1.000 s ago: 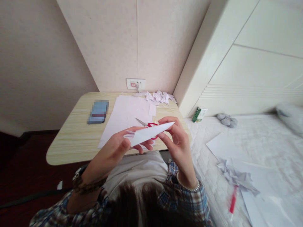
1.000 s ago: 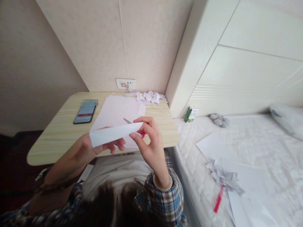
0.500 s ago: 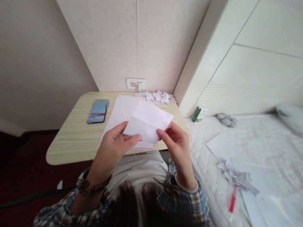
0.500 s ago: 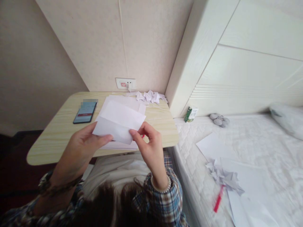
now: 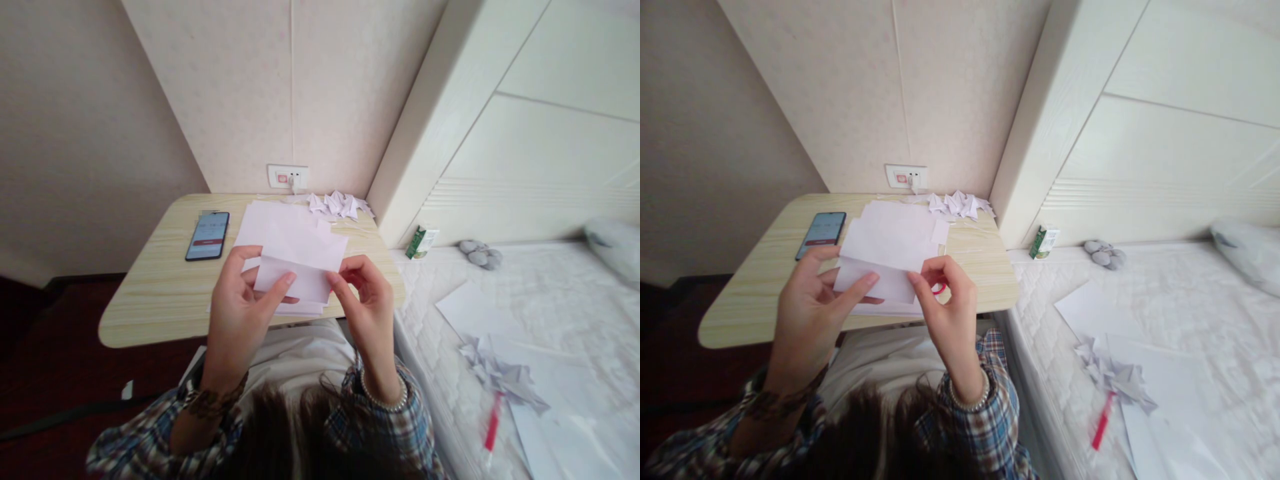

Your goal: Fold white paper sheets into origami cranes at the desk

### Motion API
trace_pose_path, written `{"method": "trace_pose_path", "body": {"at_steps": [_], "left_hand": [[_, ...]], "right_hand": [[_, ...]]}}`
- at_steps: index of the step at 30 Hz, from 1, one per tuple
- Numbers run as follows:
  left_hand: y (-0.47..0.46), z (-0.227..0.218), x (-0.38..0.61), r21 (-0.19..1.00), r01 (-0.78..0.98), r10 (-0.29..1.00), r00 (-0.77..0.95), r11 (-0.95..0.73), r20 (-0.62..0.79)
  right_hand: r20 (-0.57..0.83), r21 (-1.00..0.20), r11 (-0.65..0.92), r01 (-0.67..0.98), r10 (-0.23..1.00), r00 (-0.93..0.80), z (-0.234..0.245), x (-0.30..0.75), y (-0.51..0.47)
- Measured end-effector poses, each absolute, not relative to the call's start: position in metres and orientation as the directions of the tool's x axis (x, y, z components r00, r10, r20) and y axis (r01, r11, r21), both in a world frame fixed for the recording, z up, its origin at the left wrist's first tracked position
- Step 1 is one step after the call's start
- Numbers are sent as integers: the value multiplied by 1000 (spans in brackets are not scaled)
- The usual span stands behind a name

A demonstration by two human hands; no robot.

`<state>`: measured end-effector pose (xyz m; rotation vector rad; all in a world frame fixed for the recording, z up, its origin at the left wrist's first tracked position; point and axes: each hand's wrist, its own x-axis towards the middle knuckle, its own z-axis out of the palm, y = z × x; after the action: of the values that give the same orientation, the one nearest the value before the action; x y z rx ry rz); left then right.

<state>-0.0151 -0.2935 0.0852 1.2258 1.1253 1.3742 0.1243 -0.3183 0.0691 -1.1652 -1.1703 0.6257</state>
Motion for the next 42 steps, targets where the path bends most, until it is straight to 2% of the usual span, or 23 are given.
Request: {"method": "trace_pose_path", "body": {"at_steps": [7,11,17,20,22,27,33,37,42], "left_hand": [[-298,82,-13,977,33,977,-35,-211,212],[-303,76,-9,938,137,943,-55,-318,328],[-308,70,-5,758,314,794,-20,-572,607],[-307,71,-8,641,438,732,60,-631,679],[-305,72,-10,639,459,739,57,-616,672],[-303,79,-12,733,429,792,-64,-527,607],[-305,88,-6,903,218,906,-131,-370,403],[-304,87,-4,950,45,939,-150,-308,311],[-302,80,-8,959,74,955,-93,-274,280]], "right_hand": [[344,-933,260,250,849,401,70,116,-319],[303,-948,223,226,847,437,71,113,-319],[274,-960,208,187,831,485,71,110,-319],[304,-952,242,187,821,483,70,110,-319],[342,-939,280,199,814,470,70,112,-320],[503,-863,414,291,762,408,70,114,-321],[675,-733,518,441,637,373,72,114,-324],[716,-685,498,532,594,366,72,113,-325],[667,-721,450,527,659,349,72,112,-322]]}}
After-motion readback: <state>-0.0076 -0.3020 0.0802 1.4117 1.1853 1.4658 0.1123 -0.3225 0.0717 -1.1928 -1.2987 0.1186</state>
